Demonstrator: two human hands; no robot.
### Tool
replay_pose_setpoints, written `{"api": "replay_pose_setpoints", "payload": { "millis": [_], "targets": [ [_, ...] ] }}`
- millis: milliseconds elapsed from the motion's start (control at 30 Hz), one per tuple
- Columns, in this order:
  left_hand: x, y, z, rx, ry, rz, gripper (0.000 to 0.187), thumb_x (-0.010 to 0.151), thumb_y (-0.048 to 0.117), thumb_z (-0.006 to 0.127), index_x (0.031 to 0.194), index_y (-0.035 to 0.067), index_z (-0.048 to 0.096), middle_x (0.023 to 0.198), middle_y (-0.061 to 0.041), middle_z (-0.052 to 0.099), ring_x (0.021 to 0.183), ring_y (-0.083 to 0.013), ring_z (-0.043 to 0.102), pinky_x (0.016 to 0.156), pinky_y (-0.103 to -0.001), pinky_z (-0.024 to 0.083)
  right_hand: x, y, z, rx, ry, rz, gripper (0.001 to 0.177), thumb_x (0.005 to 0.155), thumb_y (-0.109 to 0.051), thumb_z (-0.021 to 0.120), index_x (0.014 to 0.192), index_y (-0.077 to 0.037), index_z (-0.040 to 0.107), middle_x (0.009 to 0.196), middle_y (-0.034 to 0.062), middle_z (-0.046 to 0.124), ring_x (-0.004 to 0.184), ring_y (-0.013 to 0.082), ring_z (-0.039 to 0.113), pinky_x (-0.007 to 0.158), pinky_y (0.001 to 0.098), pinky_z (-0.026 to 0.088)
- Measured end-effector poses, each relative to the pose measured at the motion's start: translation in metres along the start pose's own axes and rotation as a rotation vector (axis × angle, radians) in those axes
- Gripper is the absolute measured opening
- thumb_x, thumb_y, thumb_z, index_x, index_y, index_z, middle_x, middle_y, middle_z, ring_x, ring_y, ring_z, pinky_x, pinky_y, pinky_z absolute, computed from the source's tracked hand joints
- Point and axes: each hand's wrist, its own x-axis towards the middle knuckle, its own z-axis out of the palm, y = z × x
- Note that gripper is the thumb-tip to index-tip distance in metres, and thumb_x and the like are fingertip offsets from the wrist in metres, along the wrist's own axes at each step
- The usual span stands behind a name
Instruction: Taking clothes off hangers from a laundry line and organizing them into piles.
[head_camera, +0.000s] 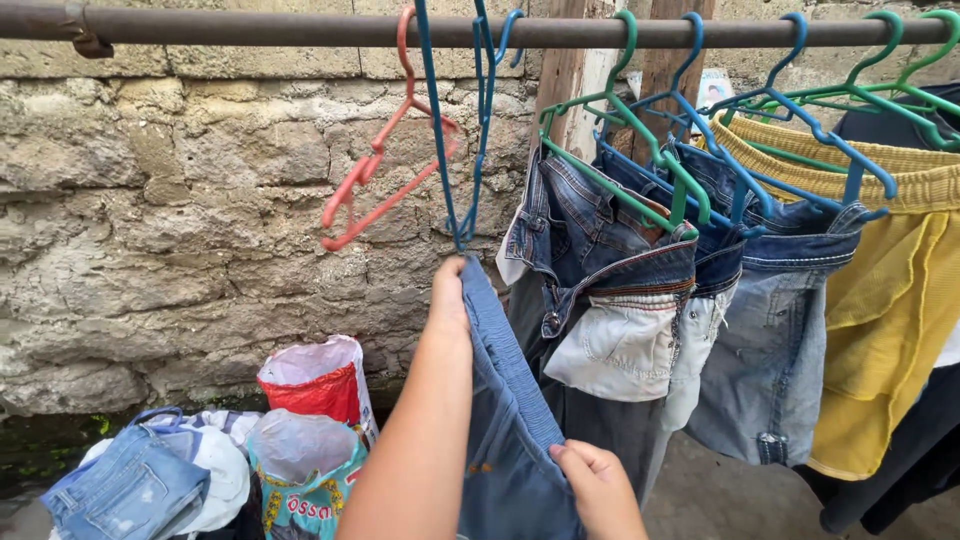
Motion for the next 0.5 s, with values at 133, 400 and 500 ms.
{"api": "replay_pose_setpoints", "payload": {
  "millis": [133, 400, 500],
  "targets": [
    [0.047, -0.043, -0.067, 0.026, -0.094, -0.012, 0.028, 0.091, 0.034, 0.057, 0.074, 0.011, 0.060, 0.062, -0.007, 0.062, 0.049, -0.0248, 0.056, 0.048, -0.040, 0.050, 0.013, 0.015, -0.026, -0.108, 0.074, -0.112, 0.045, 0.094, -0.015, 0.073, 0.060, -0.008, 0.044, 0.061, -0.0103, 0.037, 0.059, 0.0031, 0.033, 0.052, 0.0254, 0.026],
    [-0.140, 0.028, -0.101, 0.894, -0.152, 0.292, 0.010, 0.092, 0.017, 0.071, 0.095, 0.012, 0.063, 0.088, -0.001, 0.065, 0.080, -0.0106, 0.059, 0.072, -0.028, 0.049, -0.016, -0.076, -0.028, -0.794, 0.180, -0.216, 0.022, 0.072, -0.005, 0.069, 0.084, -0.008, 0.049, 0.065, 0.0049, 0.045, 0.062, 0.0147, 0.047, 0.053, 0.0353, 0.042],
    [-0.195, 0.053, -0.140, 1.099, -0.121, 0.399, 0.017, 0.086, 0.005, 0.067, 0.097, 0.014, 0.058, 0.093, -0.003, 0.060, 0.086, -0.0126, 0.057, 0.072, -0.028, 0.047, -0.019, -0.091, 0.006, -0.987, 0.299, -0.393, 0.031, 0.071, -0.005, 0.067, 0.098, -0.008, 0.052, 0.077, 0.0118, 0.059, 0.068, 0.0293, 0.060, 0.065, 0.0402, 0.050]
  ]
}}
